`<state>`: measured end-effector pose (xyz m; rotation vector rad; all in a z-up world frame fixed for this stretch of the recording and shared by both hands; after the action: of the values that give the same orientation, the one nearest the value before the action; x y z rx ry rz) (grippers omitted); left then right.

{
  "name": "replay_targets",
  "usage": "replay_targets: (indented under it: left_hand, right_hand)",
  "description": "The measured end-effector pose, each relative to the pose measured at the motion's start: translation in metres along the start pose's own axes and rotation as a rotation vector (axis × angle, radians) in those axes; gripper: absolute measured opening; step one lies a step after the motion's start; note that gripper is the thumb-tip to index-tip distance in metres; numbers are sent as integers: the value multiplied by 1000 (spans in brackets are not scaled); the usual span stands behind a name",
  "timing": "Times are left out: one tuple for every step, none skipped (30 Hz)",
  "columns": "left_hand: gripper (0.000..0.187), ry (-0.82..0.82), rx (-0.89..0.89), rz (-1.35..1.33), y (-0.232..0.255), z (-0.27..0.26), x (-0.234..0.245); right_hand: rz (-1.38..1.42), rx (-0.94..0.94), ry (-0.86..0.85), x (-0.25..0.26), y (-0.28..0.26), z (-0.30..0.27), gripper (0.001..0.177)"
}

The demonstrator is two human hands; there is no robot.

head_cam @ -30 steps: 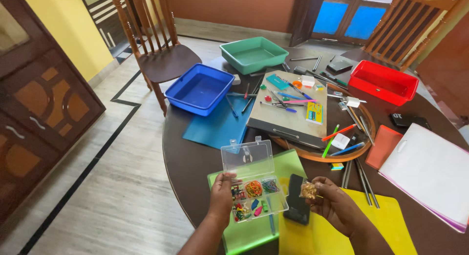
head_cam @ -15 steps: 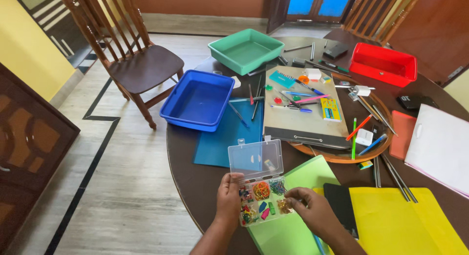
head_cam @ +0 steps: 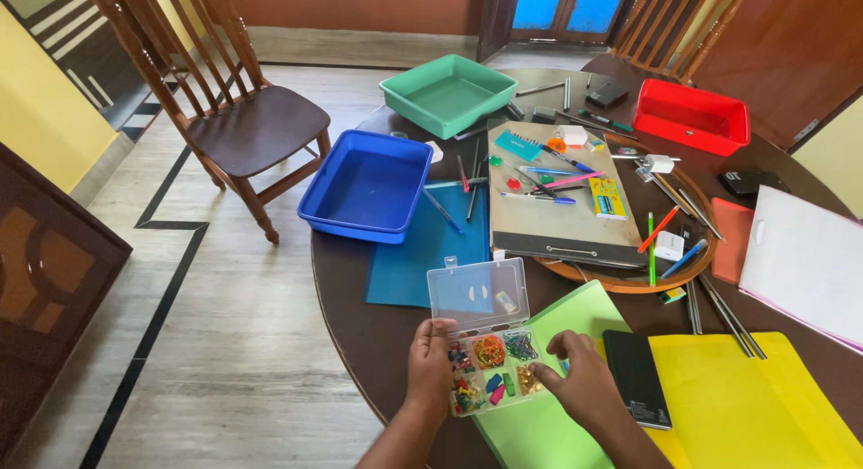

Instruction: The person organizes small stationery items on a round table. They sort colorful rubber bands and paper clips into a clear compartmentalized box, then place pens and other items into blue and green trays. The person closes the compartment box and arranges the trays on the table.

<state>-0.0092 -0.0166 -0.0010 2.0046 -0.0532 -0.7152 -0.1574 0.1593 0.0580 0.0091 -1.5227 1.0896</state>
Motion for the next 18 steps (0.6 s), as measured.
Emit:
replay_targets:
  left_hand:
    - [25,-1,-21,13,1,0,1]
    - [25,-1,-41,26,3,-1,1]
    - [26,0,-61,39,4,-1,2]
    - [26,-3,-37,55,4,-1,3]
    - [26,-6,-12,70,2,-1,3]
    - [26,-8,13,86,0,-2,3]
    - [25,-35,-7,54,-2,-3,3]
    - [25,-61,-27,23,-4,-4,1]
    - [24,-91,-50,-11,-5,-4,-2]
    - [24,-106,-51,-9,-7,-4,-4]
    - [24,-121,-51,-7,-9,-5,-5]
    - [24,-135,-51,-5,-11,-6,-6]
    - [25,-130,-68,27,-12,-6,-6]
    - [26,-125,-84,58,-14,-7,-6]
    - [28,-119,-103,87,-14,-7,-6]
    - [28,-118,-91,80,-15,-7,-6]
    - [28,-115,-77,75,-15,-7,-5]
    - [28,-112,-63,70,-16,-8,-5]
  right_hand:
    - [11,31,29,2,-5,0,41]
    - [43,17,37,4,-11,-1,37]
    - [74,4,44,5,-18,-3,34]
    - [104,-10,50,6,-26,-4,32]
    - [146,53,-16,6,-35,-5,29]
    - [188,116,-81,6,-44,-5,27]
    - [230,178,-145,4,-54,-5,25]
    - [201,252,-156,0,-64,-6,27]
    - [169,329,-164,-4,-73,-6,29]
    - [137,406,-172,-5,-79,-7,31]
    - [139,455,-175,-6,-82,-5,26]
    - [141,505,-178,-9,-86,-2,22]
    - [146,555,-184,-11,-89,-1,18]
    - [121,478,-206,-12,-87,0,17]
    - [95,404,-227,-13,-84,4,17]
    - [68,331,-249,-13,-82,8,16]
    - [97,380,-247,-12,-82,10,16]
    - [126,429,-244,-10,-81,13,16]
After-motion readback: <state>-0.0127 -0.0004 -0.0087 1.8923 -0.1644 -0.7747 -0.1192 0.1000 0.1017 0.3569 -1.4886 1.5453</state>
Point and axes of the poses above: each hand's wrist, its own z-axis towards the middle knuckle, its own x-axis out of the back of the hand, y = z × x, the point moved 2 cm from there along z, towards the middle knuckle, and after that the axes turned 6 degrees about y, right-handed, at the moved point
